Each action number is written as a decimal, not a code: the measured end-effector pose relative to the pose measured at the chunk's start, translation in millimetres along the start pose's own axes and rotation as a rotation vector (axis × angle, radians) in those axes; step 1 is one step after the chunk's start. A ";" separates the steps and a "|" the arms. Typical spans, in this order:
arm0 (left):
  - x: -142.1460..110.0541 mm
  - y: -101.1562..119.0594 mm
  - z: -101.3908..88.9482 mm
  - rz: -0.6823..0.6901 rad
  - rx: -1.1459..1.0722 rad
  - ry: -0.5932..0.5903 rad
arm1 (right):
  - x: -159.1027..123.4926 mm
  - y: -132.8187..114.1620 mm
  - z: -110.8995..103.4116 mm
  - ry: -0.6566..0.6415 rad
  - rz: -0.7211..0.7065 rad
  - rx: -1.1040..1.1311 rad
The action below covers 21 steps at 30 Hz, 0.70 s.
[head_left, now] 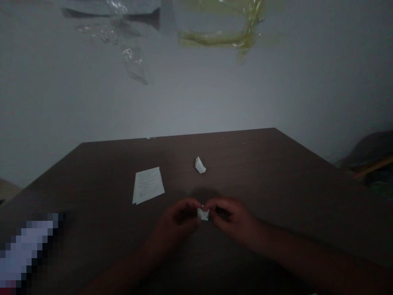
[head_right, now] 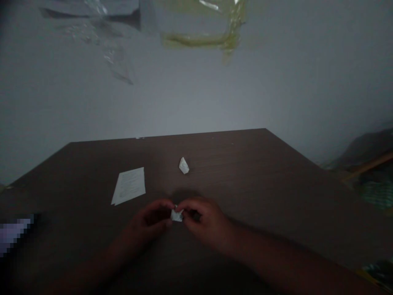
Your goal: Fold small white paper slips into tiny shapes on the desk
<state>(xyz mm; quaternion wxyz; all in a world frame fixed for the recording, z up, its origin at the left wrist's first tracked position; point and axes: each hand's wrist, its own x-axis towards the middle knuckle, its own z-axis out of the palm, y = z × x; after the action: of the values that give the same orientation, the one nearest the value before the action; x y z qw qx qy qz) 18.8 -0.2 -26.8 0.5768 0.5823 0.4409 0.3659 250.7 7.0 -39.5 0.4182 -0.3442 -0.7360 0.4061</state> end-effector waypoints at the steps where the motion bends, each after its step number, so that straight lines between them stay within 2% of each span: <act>1: -0.3 0.9 -0.1 0.009 0.019 0.013 | 0.2 -0.7 -0.5 0.000 -0.020 -0.003; 6: 1.5 2.1 3.7 0.027 0.054 0.054 | 0.7 -6.3 -2.6 -0.052 -0.060 0.030; 14: 0.5 2.3 2.0 0.110 0.148 0.102 | 1.8 0.1 4.8 -0.125 0.227 0.270; 19: -2.4 2.9 2.7 0.071 0.133 0.107 | 3.1 3.0 4.9 -0.116 0.294 0.339; 21: -2.6 -0.1 2.4 0.101 0.230 0.119 | 3.4 3.7 4.0 -0.105 0.295 0.334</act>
<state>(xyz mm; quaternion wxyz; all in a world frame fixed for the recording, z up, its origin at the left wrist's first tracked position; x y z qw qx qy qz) 20.1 -3.5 -26.8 0.4599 0.6432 0.4837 0.3753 246.3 10.2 -42.9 0.3667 -0.3525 -0.6208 0.5965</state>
